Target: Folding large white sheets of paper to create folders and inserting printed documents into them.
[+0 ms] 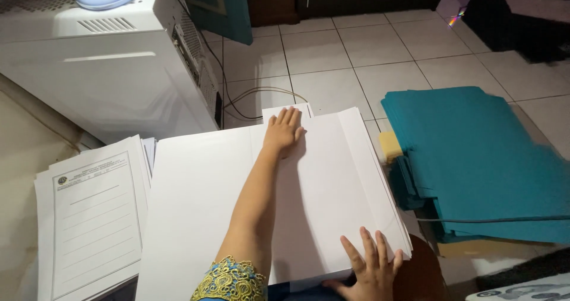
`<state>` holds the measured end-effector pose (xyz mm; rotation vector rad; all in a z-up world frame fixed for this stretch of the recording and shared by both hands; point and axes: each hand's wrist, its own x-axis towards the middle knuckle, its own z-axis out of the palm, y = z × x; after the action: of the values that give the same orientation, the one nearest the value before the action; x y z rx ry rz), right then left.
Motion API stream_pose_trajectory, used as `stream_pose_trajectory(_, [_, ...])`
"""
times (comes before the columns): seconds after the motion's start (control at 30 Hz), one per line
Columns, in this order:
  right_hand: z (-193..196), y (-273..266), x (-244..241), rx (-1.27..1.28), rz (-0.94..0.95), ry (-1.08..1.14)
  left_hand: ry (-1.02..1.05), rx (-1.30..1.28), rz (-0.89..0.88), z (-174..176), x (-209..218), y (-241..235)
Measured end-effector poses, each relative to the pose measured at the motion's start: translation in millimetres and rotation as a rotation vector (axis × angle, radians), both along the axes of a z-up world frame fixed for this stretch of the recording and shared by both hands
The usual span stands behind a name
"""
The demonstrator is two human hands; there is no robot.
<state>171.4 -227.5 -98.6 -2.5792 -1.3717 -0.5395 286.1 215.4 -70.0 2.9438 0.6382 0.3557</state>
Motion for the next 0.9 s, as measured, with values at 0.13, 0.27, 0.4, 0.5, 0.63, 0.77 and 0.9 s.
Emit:
stream_pose_trajectory(0.13, [10.6,4.4,-3.3,0.058,0.024,0.011,-0.079,-0.058,0.246,24.6,-62.1,-0.9])
stream_pose_trajectory(0.27, [11.7,6.2,-4.4,0.040,-0.002,0.010,-0.140,-0.112,0.365,35.4,-97.3,-31.9])
stream_pose_trajectory(0.4, [20.5,6.7,-7.2,0.124,0.046,0.034,-0.178,-0.145,0.331,33.3,-131.8,-84.1])
stream_pose_trajectory(0.5, [41.7,12.0,-15.6,0.209,0.069,0.053,-0.099,-0.158,0.306,35.6,-163.1,-124.3])
stream_pose_trajectory(0.63, [45.0,11.4,-15.9,0.223,0.082,0.018,-0.128,-0.141,0.282,46.4,-217.2,-187.0])
stream_pose_trajectory(0.77, [44.7,10.7,-15.7,0.238,0.089,0.021,-0.049,-0.172,0.215,61.8,-267.9,-241.7])
stream_pose_trajectory(0.9, [47.2,9.1,-18.5,0.250,0.105,0.062,0.034,-0.177,0.144,51.4,-298.7,-260.1])
